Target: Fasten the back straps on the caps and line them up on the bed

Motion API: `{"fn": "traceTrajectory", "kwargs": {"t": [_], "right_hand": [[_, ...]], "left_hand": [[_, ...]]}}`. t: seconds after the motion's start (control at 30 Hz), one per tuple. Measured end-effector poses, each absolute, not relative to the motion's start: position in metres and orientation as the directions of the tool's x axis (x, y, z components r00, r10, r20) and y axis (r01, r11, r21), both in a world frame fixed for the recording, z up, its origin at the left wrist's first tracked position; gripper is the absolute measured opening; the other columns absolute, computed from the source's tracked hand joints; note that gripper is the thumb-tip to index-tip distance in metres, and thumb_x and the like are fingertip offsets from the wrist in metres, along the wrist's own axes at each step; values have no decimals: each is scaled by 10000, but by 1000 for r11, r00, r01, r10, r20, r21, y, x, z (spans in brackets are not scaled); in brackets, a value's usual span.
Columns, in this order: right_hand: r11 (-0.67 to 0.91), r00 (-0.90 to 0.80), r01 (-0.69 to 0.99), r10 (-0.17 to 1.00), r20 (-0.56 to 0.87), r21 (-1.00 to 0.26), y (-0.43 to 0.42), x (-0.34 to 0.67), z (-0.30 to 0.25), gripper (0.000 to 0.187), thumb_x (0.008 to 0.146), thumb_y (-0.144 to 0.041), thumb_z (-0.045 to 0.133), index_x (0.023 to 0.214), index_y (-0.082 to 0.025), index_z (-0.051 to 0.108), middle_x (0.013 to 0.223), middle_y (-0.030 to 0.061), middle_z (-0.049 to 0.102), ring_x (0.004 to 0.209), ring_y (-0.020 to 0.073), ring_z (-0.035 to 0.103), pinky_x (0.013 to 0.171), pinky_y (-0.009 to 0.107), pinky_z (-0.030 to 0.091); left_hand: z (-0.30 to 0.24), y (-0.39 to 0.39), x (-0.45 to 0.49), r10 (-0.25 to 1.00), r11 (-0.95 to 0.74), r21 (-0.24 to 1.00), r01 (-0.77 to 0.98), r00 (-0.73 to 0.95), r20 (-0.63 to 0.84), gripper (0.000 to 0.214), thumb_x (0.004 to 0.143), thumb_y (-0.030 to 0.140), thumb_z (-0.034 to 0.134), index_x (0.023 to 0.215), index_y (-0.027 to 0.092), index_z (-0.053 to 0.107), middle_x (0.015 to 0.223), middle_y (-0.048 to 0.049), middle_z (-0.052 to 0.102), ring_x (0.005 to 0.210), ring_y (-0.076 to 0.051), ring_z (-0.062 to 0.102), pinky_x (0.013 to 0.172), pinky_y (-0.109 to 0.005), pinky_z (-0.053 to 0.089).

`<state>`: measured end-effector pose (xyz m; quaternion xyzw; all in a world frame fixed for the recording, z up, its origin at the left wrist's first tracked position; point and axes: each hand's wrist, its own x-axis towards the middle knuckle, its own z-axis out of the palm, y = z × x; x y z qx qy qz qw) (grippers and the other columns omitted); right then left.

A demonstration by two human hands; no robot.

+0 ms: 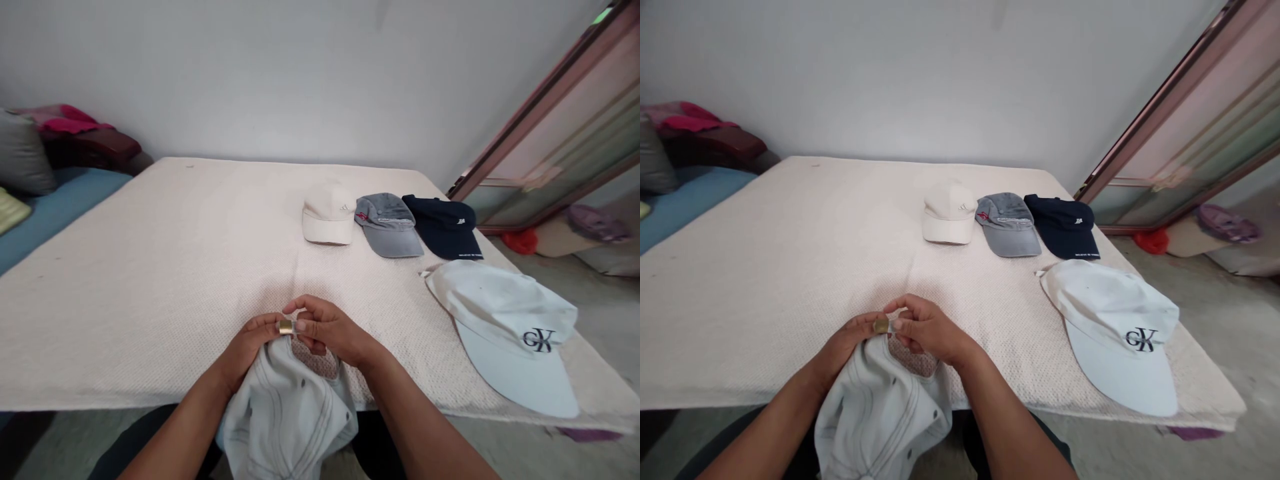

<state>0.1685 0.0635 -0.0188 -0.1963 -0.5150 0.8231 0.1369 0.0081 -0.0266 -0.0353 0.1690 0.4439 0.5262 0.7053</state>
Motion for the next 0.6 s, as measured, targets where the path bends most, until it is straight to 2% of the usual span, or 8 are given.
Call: {"fn": "traceTrajectory", "kwargs": {"t": [0.13,0.23,0.33,0.43,0.6], "right_hand": [[-387,-904,-48,408,-124,-921,62,167,-18,345,818,-358,615,1106,-196,518,549,-82,443,446,57,332,415,192,235],[-357,-905,-20,403,-134,-934,61,166,-16,332,817,-373,619,1087,-200,536,561,-80,437,442,52,328,413,190,236],[-334,-869,39,454,-197,-942,63,169,-15,259,839,-372,583,1031,-199,567,640,-53,467,475,49,367,429,184,262],[-326,-859,55,467,-211,-944,66,173,-15,194,856,-292,528,1017,-192,570,632,-46,476,499,63,407,469,199,309],[-363,-871,-14,462,-166,-932,70,176,-19,245,761,-220,615,995,-183,552,638,-50,500,509,72,433,483,212,325]], "left_hand": [[-32,-27,9,900,389,699,-601,85,-428,106,733,220,708,728,123,665,646,-47,657,586,-134,586,590,-231,445],[-28,-26,11,901,400,719,-569,102,-421,111,733,228,713,745,123,680,656,-56,673,580,-137,601,592,-234,456],[-26,-26,11,901,400,724,-562,96,-423,133,724,235,720,810,140,686,681,-59,680,592,-151,617,614,-258,473],[-28,-26,9,907,377,719,-583,76,-414,131,719,246,711,784,138,674,669,-49,660,581,-143,597,578,-240,452],[-34,-27,5,906,375,723,-581,64,-419,120,722,239,695,768,132,666,662,-44,645,555,-128,561,550,-233,425]]}}
